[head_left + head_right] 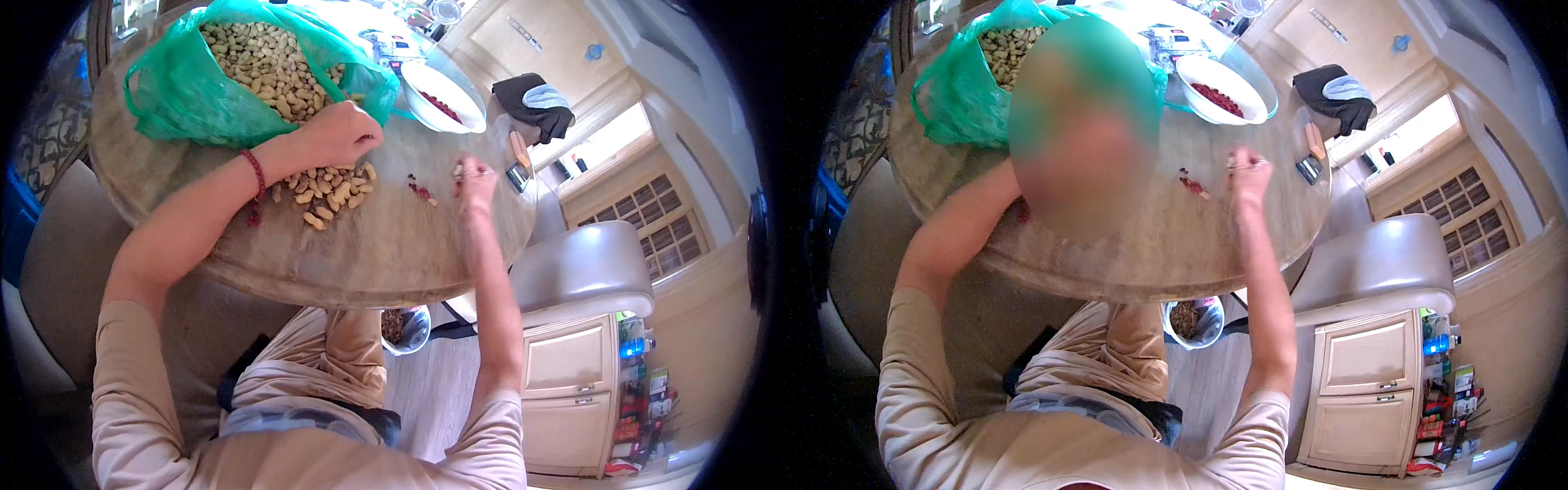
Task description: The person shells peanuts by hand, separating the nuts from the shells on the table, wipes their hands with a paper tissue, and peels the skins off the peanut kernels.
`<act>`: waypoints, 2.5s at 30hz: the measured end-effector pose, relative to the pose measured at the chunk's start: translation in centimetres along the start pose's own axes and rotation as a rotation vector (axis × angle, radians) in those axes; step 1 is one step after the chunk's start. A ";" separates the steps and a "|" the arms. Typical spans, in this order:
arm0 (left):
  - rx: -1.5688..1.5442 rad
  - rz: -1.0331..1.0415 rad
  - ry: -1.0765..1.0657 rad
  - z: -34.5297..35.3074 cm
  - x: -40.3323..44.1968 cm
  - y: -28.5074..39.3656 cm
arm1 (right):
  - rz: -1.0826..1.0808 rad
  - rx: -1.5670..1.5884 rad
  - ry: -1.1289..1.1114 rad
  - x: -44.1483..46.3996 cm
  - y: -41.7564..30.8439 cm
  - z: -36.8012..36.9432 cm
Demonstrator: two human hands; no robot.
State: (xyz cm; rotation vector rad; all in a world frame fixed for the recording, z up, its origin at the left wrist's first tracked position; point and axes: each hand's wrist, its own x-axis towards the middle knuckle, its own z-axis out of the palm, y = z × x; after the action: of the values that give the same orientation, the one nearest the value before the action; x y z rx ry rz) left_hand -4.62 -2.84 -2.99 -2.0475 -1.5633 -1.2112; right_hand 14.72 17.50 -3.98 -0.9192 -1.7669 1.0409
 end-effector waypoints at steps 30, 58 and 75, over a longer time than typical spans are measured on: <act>0.152 0.042 -0.002 0.0 0.2 -0.2 | 1.105 0.366 0.481 -17.0 38.4 -16.7; 0.200 -0.063 0.008 -3.5 1.1 -2.5 | -1.231 -0.186 -0.714 -17.0 -10.3 9.9; 0.193 -0.090 -0.030 -2.4 0.8 -1.8 | -1.285 -0.431 -0.624 -11.4 -6.9 10.2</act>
State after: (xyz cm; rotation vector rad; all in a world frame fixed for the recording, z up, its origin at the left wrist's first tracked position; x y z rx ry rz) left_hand -7.29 -3.26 -1.39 -1.9000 -1.7300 -1.0196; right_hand 8.24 2.06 -4.01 0.4732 -2.5125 0.0522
